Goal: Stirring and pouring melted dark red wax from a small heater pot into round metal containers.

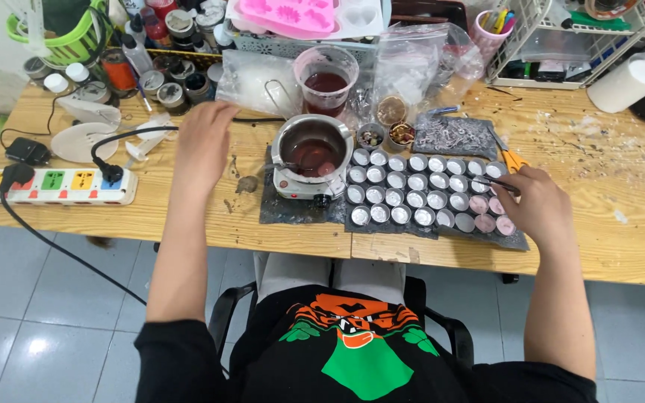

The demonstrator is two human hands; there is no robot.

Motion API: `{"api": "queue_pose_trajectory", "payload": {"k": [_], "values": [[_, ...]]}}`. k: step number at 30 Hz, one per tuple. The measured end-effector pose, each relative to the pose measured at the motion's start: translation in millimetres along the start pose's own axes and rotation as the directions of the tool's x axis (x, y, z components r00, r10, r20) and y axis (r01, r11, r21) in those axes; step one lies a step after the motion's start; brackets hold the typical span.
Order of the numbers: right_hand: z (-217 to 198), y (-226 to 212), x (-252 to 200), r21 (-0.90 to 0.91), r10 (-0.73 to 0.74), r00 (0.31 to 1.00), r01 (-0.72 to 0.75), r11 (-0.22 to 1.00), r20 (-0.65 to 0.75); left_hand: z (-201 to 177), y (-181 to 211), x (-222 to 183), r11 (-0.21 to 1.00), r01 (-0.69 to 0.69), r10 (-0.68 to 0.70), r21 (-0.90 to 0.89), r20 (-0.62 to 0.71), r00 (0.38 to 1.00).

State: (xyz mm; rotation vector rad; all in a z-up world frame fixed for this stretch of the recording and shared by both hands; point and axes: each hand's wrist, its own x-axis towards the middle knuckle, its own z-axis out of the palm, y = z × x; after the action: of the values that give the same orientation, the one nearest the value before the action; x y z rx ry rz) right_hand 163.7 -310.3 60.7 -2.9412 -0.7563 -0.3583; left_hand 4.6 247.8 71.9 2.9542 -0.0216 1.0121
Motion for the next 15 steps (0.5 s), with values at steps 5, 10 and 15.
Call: {"api": "queue_pose_trajectory", "payload": {"k": [5, 10, 15], "values": [[7.9, -19.2, -7.0, 0.228, 0.05, 0.995, -0.029, 0.973, -0.087, 14.6, -3.7, 48.4, 0.991, -0.134, 0.136, -0.028, 0.103, 0.985], [21.6, -41.8, -15.4, 0.506, 0.135, 0.98, -0.044, 0.861, -0.144, 34.2, -7.2, 69.1, 0.951, -0.302, 0.287, 0.071, 0.171, 0.942], [23.8, -62.2, -25.1, 0.674, 0.253, 0.961, -0.112, 0.73, -0.115, 39.5, -15.4, 68.3, 0.938, -0.343, 0.33, 0.052, 0.177, 0.927]]}}
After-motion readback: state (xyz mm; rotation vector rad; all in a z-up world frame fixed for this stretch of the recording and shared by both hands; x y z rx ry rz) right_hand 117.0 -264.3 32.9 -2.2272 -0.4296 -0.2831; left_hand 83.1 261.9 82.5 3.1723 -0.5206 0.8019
